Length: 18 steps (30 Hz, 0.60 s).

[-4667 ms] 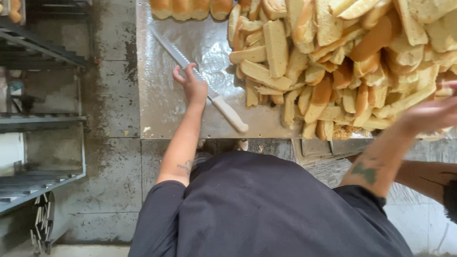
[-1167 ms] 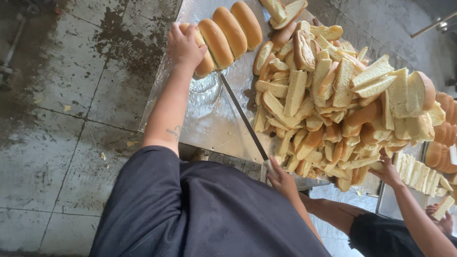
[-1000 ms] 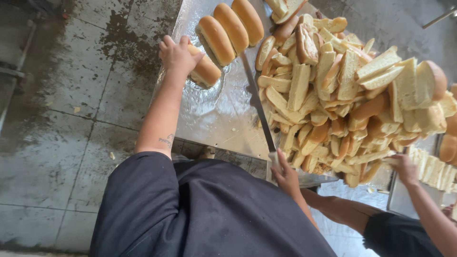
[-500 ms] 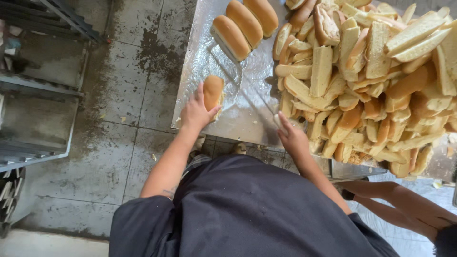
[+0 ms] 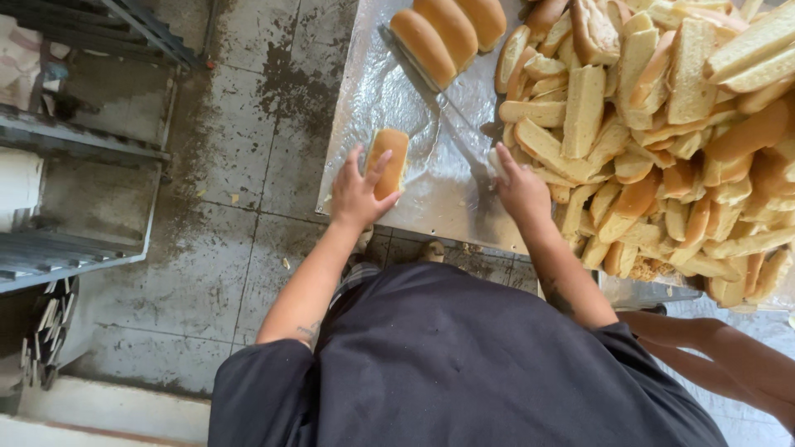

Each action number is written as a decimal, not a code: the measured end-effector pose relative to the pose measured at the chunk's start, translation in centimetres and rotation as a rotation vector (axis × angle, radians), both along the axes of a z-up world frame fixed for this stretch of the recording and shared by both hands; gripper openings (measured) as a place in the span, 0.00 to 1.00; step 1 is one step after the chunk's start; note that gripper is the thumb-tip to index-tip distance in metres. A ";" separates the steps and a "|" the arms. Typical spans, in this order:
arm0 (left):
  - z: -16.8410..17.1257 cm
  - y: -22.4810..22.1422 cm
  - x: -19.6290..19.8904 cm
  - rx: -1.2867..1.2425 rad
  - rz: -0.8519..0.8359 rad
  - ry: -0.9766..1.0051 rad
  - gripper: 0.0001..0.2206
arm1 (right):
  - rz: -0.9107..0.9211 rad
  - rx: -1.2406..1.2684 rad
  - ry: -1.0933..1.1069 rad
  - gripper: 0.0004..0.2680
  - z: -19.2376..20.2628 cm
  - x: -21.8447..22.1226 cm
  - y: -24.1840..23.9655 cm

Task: The person slices bread rolls by hand using a long serrated knife, occasionally picking up individual rolls or clusters to cut and place onto a pile on a metal table.

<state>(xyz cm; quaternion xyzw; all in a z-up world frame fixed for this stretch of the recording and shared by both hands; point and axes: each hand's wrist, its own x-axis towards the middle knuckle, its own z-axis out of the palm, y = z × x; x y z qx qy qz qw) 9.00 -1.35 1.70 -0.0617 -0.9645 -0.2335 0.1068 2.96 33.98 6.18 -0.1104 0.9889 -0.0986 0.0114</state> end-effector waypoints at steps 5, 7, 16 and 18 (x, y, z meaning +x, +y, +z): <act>-3.2 1.5 -3.3 0.069 0.013 0.009 0.46 | 0.008 -0.108 0.080 0.27 -0.5 -4.4 -0.7; -4.0 2.2 -5.8 0.133 0.030 0.029 0.46 | 0.019 -0.186 0.124 0.27 0.2 -5.5 -1.4; 1.2 -1.4 -15.8 0.080 -0.396 -0.459 0.46 | -0.271 -0.878 -0.300 0.24 3.0 1.9 -4.5; 1.9 -2.0 -17.5 -0.182 -0.522 -0.386 0.36 | -0.265 -1.068 -0.285 0.22 2.8 4.3 -3.8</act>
